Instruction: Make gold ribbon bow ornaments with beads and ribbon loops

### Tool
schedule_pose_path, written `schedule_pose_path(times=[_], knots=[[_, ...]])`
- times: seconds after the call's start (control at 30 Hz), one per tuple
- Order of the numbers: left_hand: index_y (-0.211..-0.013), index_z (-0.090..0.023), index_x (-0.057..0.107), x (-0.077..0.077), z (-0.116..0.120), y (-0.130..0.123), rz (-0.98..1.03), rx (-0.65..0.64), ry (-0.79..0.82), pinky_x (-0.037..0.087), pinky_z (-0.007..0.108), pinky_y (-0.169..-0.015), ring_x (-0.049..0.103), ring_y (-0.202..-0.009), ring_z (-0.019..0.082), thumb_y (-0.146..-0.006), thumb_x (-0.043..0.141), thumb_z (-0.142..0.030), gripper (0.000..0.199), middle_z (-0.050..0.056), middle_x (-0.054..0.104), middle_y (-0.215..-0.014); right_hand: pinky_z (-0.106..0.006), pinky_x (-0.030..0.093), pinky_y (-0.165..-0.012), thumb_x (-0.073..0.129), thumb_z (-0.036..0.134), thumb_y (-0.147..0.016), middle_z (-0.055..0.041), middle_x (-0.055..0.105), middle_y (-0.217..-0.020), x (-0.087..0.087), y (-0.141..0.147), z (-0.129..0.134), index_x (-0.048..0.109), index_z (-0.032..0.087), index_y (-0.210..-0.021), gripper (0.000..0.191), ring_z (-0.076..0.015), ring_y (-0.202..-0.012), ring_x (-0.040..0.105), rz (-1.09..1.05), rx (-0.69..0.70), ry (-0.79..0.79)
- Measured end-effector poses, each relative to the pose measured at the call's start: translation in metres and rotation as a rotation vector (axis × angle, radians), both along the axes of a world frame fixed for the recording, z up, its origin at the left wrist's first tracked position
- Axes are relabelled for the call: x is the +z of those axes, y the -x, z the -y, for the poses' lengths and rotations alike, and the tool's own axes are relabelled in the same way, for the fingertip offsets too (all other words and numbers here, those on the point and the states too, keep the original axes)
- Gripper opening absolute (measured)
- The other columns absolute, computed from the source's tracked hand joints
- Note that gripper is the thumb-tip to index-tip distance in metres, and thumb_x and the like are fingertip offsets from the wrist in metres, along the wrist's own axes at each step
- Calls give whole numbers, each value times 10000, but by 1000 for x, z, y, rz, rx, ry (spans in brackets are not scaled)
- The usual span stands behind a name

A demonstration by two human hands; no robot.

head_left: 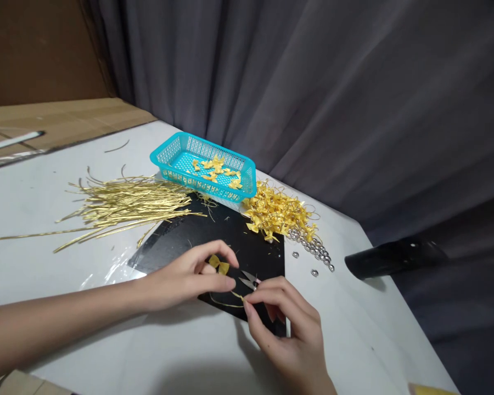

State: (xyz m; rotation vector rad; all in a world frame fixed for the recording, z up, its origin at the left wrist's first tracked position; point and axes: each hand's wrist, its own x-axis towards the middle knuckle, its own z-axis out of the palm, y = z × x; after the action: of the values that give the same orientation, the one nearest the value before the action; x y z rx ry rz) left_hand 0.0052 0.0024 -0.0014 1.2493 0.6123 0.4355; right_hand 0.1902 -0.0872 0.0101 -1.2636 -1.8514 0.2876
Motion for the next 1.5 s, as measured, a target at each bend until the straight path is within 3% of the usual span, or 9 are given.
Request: schedule_pose_path(times=[0.1, 0.17, 0.27, 0.37, 0.47, 0.87, 1.03, 1.27, 1.5], knots=[[-1131, -197, 502, 4, 0, -1, 36, 75, 92, 264, 162, -351, 320, -377, 62, -812, 623, -363, 380, -103, 441, -520, -207, 398, -438, 615, 63, -793, -20, 611, -718, -1, 0, 0, 655, 183, -802, 127, -97, -520, 511, -1, -2, 3], [-1070, -196, 539, 6, 1, -2, 60, 73, 141, 345, 168, -339, 437, -385, 52, -794, 634, -336, 324, -23, 601, -753, -209, 398, -438, 612, 72, -799, -21, 609, -718, -1, -1, -1, 654, 184, -798, 119, -99, -520, 509, 4, -6, 5], [-960, -157, 590, 7, 2, -5, 74, 6, 193, 488, 222, -453, 640, -578, 124, -776, 658, -310, 249, 96, 635, -1068, -209, 393, -438, 610, 84, -809, -19, 604, -712, -2, -1, -2, 648, 184, -800, 108, -97, -513, 496, 18, -9, 12], [-915, -132, 625, 3, 3, -6, 65, -33, 225, 532, 278, -640, 663, -710, 162, -762, 675, -267, 211, 79, 694, -877, -214, 391, -442, 604, 95, -821, -18, 599, -709, -3, -1, -2, 645, 187, -808, 101, -100, -514, 489, 22, -13, 11], [-858, -129, 651, -3, 3, -6, 33, -36, 203, 503, 262, -696, 638, -686, 136, -728, 703, -217, 166, 41, 703, -753, -216, 400, -453, 600, 89, -821, -23, 601, -715, -3, -1, -2, 647, 184, -816, 107, -106, -532, 505, 34, -13, 18], [-732, -125, 667, -10, 3, -7, -6, -28, 132, 437, 196, -552, 558, -536, 94, -715, 677, -187, 65, -6, 646, -605, -225, 422, -494, 599, 71, -814, -32, 606, -733, -6, 1, -1, 647, 176, -833, 117, -122, -584, 547, 39, 9, 11], [-720, -119, 673, -10, 3, -7, -42, -26, 85, 356, 180, -497, 464, -477, 72, -718, 687, -230, 112, -37, 565, -526, -222, 432, -490, 600, 73, -812, -34, 614, -737, -5, 0, -2, 645, 176, -826, 113, -122, -578, 554, 51, 4, 1], [-752, -113, 677, -9, 2, -6, -73, -38, 48, 285, 187, -485, 396, -489, 74, -739, 702, -332, 220, -42, 516, -536, -240, 488, -557, 599, 79, -818, -34, 617, -721, -3, 0, -2, 644, 178, -819, 109, -133, -602, 578, 80, 0, -24], [-741, -96, 675, -3, 3, -6, -124, -27, -56, 236, 193, -488, 328, -524, 74, -757, 679, -306, 211, -57, 445, -544, -247, 501, -565, 602, 83, -823, -42, 633, -732, -6, 1, -2, 666, 179, -846, 117, -141, -615, 597, 113, 3, -29]])
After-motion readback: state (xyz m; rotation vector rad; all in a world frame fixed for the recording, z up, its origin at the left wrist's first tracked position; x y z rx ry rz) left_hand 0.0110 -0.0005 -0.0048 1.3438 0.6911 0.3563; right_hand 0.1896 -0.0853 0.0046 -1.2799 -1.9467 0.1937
